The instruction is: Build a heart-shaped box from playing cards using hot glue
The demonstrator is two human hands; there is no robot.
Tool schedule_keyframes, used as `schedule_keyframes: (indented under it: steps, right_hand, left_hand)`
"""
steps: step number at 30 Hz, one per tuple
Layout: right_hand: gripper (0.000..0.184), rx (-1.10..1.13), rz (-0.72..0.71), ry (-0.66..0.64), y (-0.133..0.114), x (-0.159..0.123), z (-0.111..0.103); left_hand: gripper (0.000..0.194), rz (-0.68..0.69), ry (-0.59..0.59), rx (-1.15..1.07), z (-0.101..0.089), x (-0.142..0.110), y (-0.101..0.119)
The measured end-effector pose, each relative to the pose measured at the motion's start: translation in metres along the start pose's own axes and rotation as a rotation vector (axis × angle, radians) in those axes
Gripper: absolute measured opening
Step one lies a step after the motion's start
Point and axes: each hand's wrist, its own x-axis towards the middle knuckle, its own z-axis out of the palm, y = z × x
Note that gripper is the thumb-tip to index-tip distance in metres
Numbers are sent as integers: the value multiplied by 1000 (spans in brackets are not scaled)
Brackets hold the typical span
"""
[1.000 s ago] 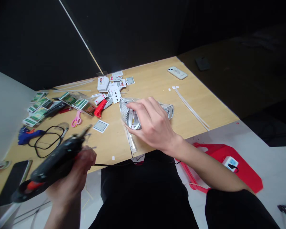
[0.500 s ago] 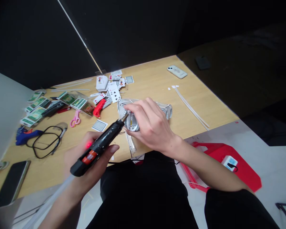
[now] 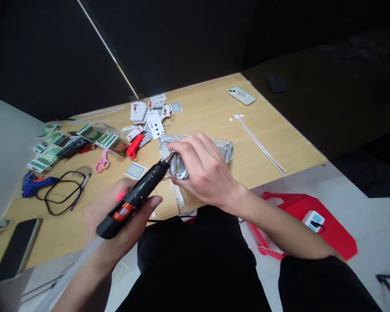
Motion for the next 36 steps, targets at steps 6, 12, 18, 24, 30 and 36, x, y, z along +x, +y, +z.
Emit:
schedule_keyframes:
  steps: [6,12,18,24,30,36]
  right_hand:
    - [36,-9,-10,-1,0,0,0]
    - [34,-22,-11,-7,-1,0,0]
    - [36,-13,-2,-7,-1,0,0]
    - [36,-6,2,-8,-2,0,0]
    - [34,-39,-11,0,-2,1,0]
    - [34,-60,-26,-3,-2,1,0]
  left_hand:
    - [24,-27,1,9,1,-1,-1]
    - [24,-59,-46,26,0,-1,1]
    - [35,-85,-34,50,2,-2,1]
    - [36,-81,-22,45,3,-4,0]
    - [38,-134,-37,43,2,-5,1]
    - [39,-99,-26,51,2,-5,1]
